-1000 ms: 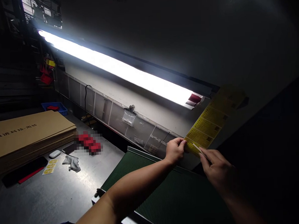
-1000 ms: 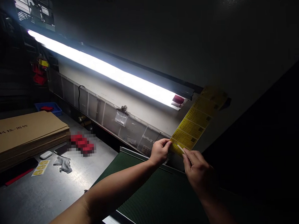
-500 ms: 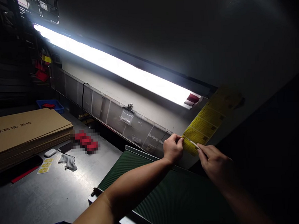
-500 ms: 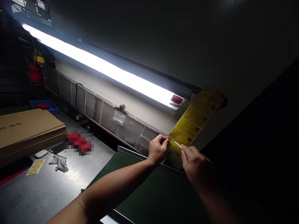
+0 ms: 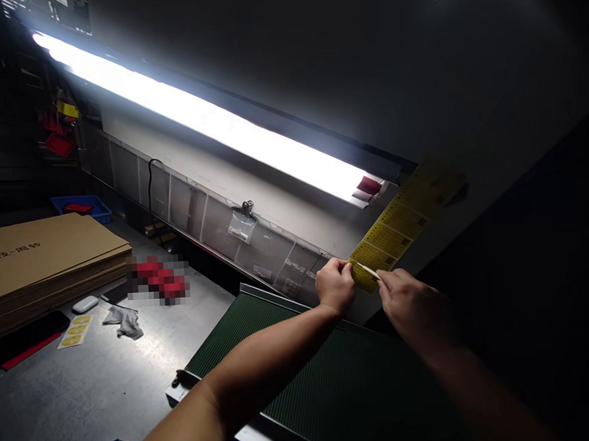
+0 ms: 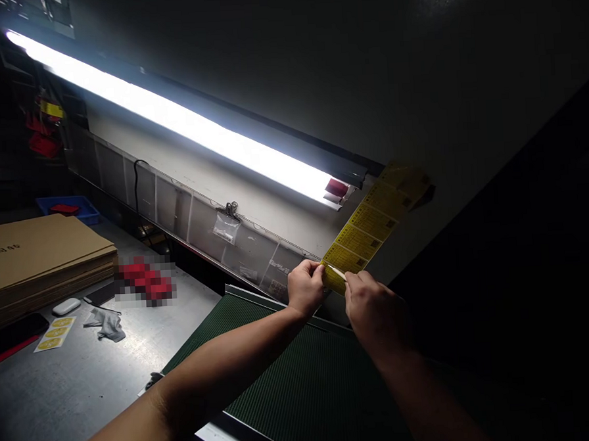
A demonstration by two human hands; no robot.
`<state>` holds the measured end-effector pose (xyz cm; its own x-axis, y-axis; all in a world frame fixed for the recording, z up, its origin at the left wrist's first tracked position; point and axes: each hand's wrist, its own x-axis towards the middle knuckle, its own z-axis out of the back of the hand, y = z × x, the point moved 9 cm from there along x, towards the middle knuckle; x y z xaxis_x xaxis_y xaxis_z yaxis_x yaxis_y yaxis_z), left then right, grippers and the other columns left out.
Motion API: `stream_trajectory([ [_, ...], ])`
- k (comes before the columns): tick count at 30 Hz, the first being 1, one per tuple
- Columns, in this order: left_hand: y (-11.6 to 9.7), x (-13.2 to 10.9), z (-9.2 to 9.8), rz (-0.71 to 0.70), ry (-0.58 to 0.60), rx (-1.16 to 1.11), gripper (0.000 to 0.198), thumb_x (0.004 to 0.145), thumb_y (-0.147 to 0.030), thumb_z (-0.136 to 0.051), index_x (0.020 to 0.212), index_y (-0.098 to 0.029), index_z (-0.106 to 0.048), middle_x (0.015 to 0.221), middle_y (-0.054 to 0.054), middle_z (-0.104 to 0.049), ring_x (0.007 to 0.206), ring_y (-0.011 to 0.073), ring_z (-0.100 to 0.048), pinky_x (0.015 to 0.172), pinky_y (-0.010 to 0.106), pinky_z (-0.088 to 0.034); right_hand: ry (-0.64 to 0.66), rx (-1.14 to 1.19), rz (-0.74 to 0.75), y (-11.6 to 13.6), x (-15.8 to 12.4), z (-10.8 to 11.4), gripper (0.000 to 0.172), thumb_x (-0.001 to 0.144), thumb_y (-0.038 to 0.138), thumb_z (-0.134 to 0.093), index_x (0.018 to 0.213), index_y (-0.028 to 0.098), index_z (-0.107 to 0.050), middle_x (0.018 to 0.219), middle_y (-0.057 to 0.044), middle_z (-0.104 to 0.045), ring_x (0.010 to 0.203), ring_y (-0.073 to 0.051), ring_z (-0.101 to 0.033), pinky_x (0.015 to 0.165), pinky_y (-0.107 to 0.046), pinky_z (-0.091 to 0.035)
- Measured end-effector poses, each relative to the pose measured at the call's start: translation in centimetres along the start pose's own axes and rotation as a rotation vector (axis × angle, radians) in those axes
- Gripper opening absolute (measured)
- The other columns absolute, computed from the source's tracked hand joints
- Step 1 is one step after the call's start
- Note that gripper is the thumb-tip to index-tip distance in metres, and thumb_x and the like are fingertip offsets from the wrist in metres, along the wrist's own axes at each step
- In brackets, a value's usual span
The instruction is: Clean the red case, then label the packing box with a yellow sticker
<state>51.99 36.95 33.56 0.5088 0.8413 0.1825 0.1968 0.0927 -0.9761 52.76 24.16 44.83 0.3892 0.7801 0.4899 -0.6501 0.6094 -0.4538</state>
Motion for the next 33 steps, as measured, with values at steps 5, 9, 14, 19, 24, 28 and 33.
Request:
stream_trajectory([
  [5,-0.1,-0.3,-0.1,-0.001,-0.001,-0.001,0.018,0.096,-0.031,-0.062,0.091,-0.017,-0.071,0.087,0.002,-0.073,0.082,0.0166,-0.067,0.087,0.038,-0.056,0.045,-0.012,-0.004,0.0,-0.1,-0.4,0.023,0.100,0.026,-0.052,0.114,0.021,-0.070,0.096,-0.002,-0.073,0.072,-0.018,-0.070,0.056,-0.029,-0.039],
  [9,-0.2,-0.4,-0.1,0.002,0.000,-0.007,0.016,0.097,-0.029,-0.062,0.093,-0.017,-0.071,0.089,0.002,-0.073,0.083,0.0166,-0.067,0.088,0.038,-0.056,0.068,-0.027,-0.009,-0.1,0.1,-0.6,0.023,0.100,0.025,-0.052,0.114,0.022,-0.070,0.095,-0.003,-0.072,0.072,-0.020,-0.070,0.054,-0.030,-0.033],
  [14,-0.2,-0.6,-0.4,-0.009,0.006,-0.025,0.015,0.096,-0.028,-0.062,0.092,-0.016,-0.070,0.087,0.002,-0.073,0.081,0.0161,-0.067,0.085,0.037,-0.056,0.098,-0.026,-0.028,-0.8,-0.2,-0.7,0.024,0.100,0.023,-0.050,0.112,0.020,-0.070,0.096,-0.004,-0.072,0.073,-0.020,-0.070,0.055,-0.030,-0.033],
  [19,0.0,-0.4,-0.4,-0.026,0.001,-0.052,0.015,0.097,-0.027,-0.061,0.092,-0.016,-0.070,0.088,0.002,-0.073,0.081,0.0159,-0.067,0.085,0.036,-0.056,0.137,-0.004,-0.068,-2.1,-0.8,-1.2,0.024,0.100,0.022,-0.048,0.107,0.020,-0.071,0.093,-0.003,-0.071,0.073,-0.019,-0.070,0.054,-0.029,-0.035],
  [24,-0.1,-0.1,-0.2,-0.033,0.016,-0.078,0.017,0.098,-0.028,-0.060,0.091,-0.015,-0.068,0.088,0.002,-0.072,0.081,0.0158,-0.066,0.083,0.035,-0.055,0.208,0.047,-0.133,-5.8,-2.4,-3.3,0.027,0.099,0.022,-0.045,0.103,0.019,-0.072,0.094,-0.004,-0.072,0.072,-0.021,-0.070,0.056,-0.031,-0.043],
  [28,0.4,0.2,0.4,-0.019,0.070,-0.084,0.015,0.097,-0.029,-0.062,0.093,-0.016,-0.068,0.091,0.002,-0.071,0.085,0.0164,-0.065,0.087,0.036,-0.055,0.273,0.135,-0.232,-10.2,-4.8,-5.6,0.033,0.096,0.025,-0.042,0.097,0.018,-0.074,0.094,-0.008,-0.076,0.065,-0.020,-0.070,0.050,-0.030,-0.050],
  [33,5.0,1.0,1.7,0.219,0.159,-0.117,0.016,0.094,-0.026,-0.067,0.086,-0.013,-0.065,0.082,0.000,-0.065,0.076,0.0142,-0.063,0.077,0.033,-0.057,0.286,0.417,-0.478,-11.3,-7.8,-6.5,0.050,0.081,0.050,-0.045,0.106,0.018,-0.074,0.098,-0.014,-0.077,0.083,-0.032,-0.072,0.063,-0.043,-0.058],
])
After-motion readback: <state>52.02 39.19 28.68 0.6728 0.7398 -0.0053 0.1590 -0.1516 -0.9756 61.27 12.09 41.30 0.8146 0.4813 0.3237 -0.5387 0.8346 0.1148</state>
